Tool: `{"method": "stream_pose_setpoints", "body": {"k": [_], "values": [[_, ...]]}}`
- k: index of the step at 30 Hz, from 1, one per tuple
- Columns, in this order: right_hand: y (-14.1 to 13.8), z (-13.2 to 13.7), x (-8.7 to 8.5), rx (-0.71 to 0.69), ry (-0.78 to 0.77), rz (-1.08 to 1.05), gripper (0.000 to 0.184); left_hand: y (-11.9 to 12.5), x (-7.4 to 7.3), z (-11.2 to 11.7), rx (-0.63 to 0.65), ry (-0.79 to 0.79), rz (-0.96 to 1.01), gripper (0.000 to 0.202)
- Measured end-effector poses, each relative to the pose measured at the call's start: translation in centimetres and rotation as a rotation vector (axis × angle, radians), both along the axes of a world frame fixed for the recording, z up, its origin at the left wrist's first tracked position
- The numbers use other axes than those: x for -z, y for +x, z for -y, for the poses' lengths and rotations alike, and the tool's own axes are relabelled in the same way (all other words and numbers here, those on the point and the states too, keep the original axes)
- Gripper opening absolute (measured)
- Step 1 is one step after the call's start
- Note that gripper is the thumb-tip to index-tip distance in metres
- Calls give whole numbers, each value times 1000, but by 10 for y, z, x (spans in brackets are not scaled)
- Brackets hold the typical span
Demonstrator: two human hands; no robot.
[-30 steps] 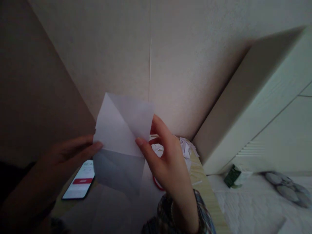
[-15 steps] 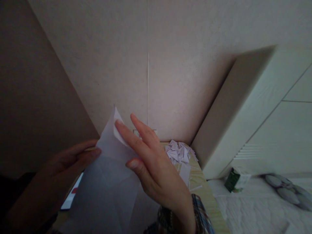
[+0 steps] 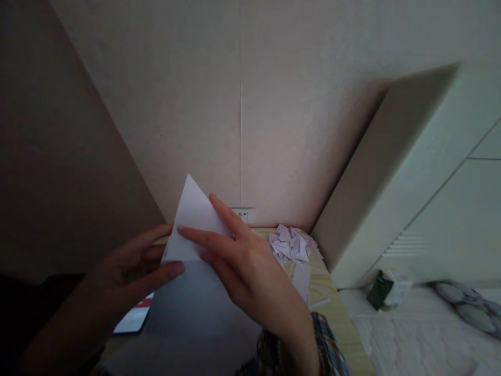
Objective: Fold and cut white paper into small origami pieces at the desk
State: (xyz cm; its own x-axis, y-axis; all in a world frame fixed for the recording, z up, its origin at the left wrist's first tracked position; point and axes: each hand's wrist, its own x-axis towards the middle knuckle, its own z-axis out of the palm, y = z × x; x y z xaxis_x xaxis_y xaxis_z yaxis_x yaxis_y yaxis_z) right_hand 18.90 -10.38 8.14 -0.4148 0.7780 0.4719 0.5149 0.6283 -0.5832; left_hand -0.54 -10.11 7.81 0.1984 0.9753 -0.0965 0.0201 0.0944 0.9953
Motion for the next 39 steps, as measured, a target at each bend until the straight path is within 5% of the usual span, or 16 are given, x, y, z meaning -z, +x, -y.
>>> {"method": "stream_pose_setpoints", "body": {"k": [13, 20, 26, 30, 39], "values": [[-1, -3, 3, -12, 26, -57, 49, 1, 1, -1, -31, 33, 10, 38], [10, -5, 9, 97, -119, -292, 45, -1, 4, -3, -113, 66, -22, 40], [16, -3, 8, 27, -152, -341, 49, 0, 6, -5, -200, 95, 38, 40], [13, -2, 7, 41, -119, -236, 58, 2, 5, -4, -223, 93, 77, 48], [5, -7, 6, 146, -206, -315, 25, 6, 4, -3, -205, 205, 134, 96]]}}
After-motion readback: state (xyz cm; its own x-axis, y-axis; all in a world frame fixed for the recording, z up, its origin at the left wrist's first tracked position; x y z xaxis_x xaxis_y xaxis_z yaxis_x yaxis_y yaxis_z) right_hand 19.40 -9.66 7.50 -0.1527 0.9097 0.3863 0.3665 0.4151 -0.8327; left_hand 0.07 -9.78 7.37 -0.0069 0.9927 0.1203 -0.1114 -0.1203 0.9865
